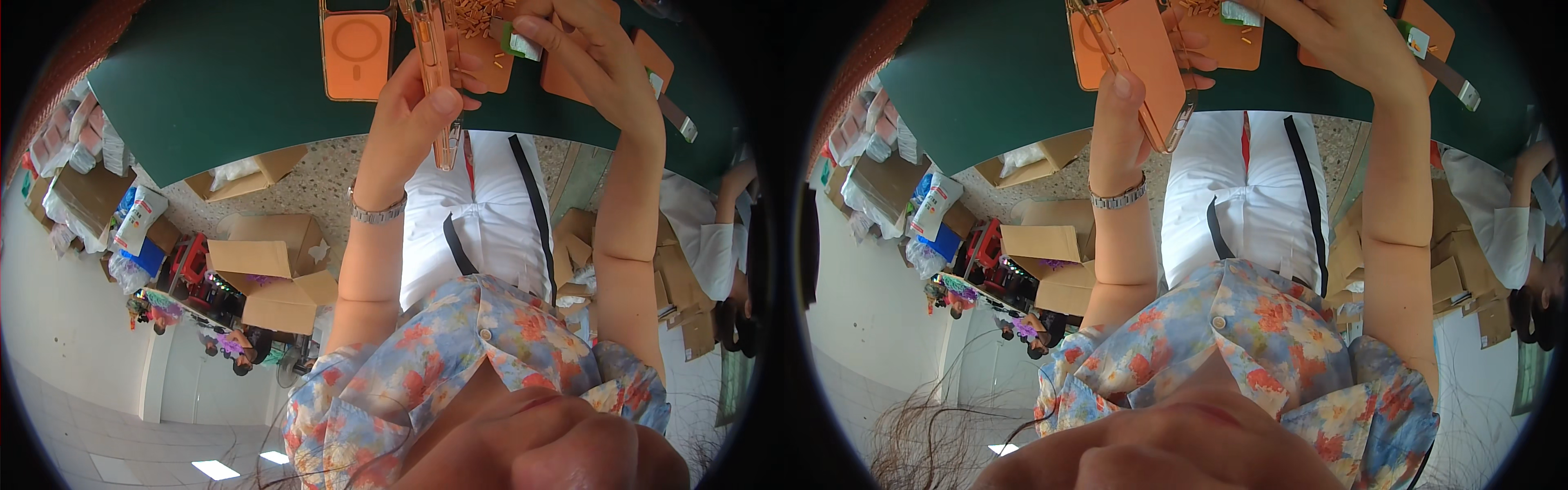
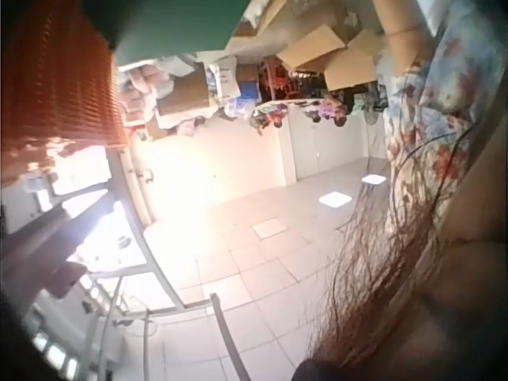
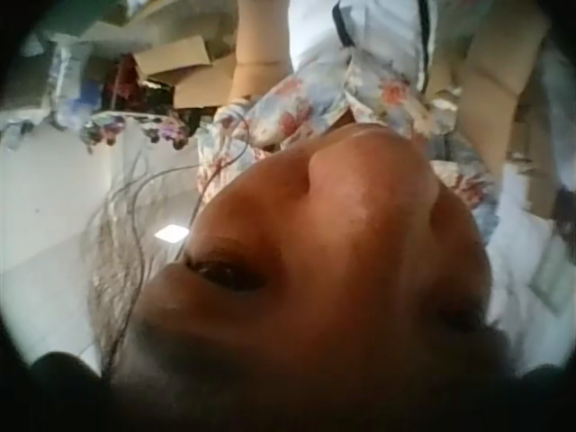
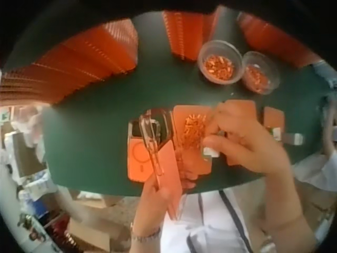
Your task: The person picks up phone cases and installs small button components into each case using fixtures on the table.
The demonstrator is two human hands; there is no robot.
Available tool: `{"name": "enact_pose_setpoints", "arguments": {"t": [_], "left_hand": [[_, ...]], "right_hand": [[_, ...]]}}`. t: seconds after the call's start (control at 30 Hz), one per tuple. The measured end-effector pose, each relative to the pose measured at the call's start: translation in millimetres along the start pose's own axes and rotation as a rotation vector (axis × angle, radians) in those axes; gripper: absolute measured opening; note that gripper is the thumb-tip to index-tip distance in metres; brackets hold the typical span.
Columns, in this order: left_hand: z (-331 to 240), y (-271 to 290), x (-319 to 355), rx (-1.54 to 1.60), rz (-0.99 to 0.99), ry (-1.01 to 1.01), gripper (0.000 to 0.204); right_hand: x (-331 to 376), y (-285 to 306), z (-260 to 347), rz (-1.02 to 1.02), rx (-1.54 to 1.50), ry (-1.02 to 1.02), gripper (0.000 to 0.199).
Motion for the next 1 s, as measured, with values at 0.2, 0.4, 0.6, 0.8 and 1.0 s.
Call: {"name": "enact_pose_setpoints", "arguments": {"t": [0.2, 0.4, 0.6, 0.8, 1.0], "left_hand": [[0, -1, 1, -0.009, -0.01, 0.007, 0.079], [1, -1, 3, -0.047, 0.002, 0.013, 0.071], [7, -3, -3, -0.123, -0.026, 0.114, 0.064], [12, -15, -21, -0.222, -0.107, 0.089, 0.06], [9, -21, -26, -0.255, -0.09, 0.235, 0.059]], "right_hand": [[-6, 7, 1, 0.186, 0.04, 0.037, 0.015], [-15, 10, 15, 0.213, -0.142, -0.276, 0.016], [-8, -3, -15, 0.073, -0.155, 0.137, 0.014], [-1, -5, -27, -0.002, -0.074, 0.175, 0.012], [18, -42, -28, -0.242, -0.671, -0.295, 0.01]]}}
Point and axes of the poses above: each hand's wrist, its own x-axis away from the middle knuckle, its own y-axis out of the back of the hand, z = x × y, the point moved 1 cm from there along -x, towards the middle knuckle, and after that the axes turned 1 degree about y, right-handed, at the moved point
